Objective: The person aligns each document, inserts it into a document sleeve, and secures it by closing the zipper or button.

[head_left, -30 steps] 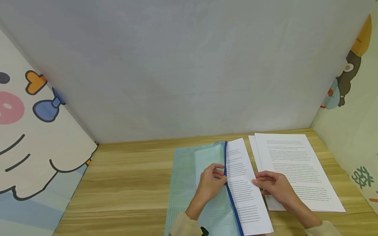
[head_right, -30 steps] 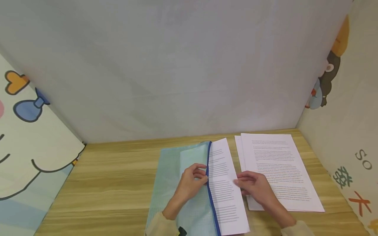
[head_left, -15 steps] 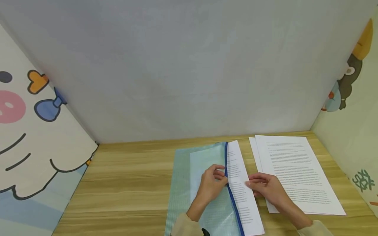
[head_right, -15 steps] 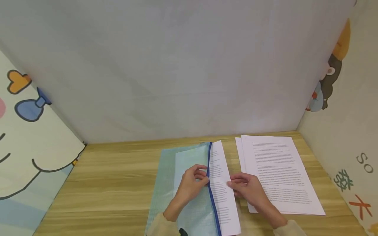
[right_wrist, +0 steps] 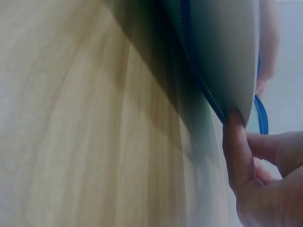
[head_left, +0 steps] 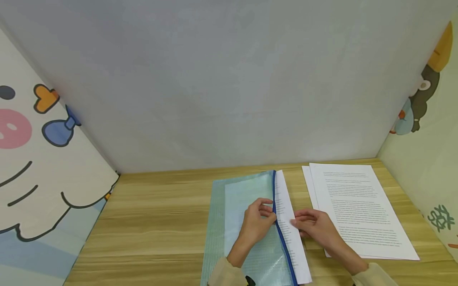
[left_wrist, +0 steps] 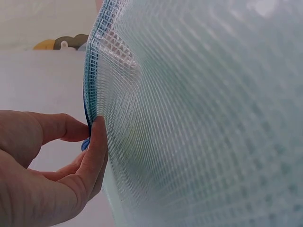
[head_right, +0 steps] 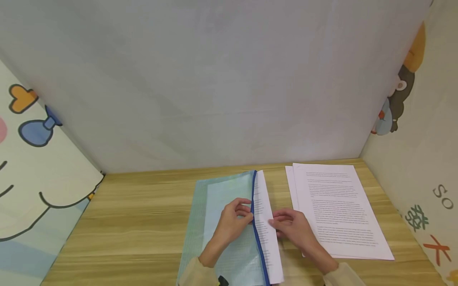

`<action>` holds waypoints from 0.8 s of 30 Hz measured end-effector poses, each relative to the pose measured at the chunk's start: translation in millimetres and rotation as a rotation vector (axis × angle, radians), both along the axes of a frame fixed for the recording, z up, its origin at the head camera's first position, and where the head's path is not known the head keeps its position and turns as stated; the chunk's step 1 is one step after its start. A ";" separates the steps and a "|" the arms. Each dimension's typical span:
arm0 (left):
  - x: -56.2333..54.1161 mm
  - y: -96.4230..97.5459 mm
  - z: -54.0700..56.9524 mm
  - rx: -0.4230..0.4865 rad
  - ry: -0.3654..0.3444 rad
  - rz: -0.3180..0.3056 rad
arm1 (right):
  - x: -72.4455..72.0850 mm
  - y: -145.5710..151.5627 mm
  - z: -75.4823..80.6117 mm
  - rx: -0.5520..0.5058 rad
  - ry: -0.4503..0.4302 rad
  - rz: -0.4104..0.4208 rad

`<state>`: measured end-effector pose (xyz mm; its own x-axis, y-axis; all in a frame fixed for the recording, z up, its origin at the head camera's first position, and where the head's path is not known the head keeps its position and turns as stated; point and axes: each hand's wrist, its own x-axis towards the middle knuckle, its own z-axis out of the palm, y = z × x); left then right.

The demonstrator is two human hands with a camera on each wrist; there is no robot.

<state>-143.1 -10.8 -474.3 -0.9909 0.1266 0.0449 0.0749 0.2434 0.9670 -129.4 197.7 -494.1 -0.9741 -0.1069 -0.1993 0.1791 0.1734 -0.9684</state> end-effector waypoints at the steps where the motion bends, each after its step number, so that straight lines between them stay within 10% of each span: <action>1: 0.0 0.0 -0.1 0.001 0.002 0.000 | -0.2 -0.9 0.3 -0.002 0.000 0.000; 24: -1.0 -1.4 1.8 0.033 0.011 -0.001 | -9.7 -18.7 -3.8 0.006 0.002 0.063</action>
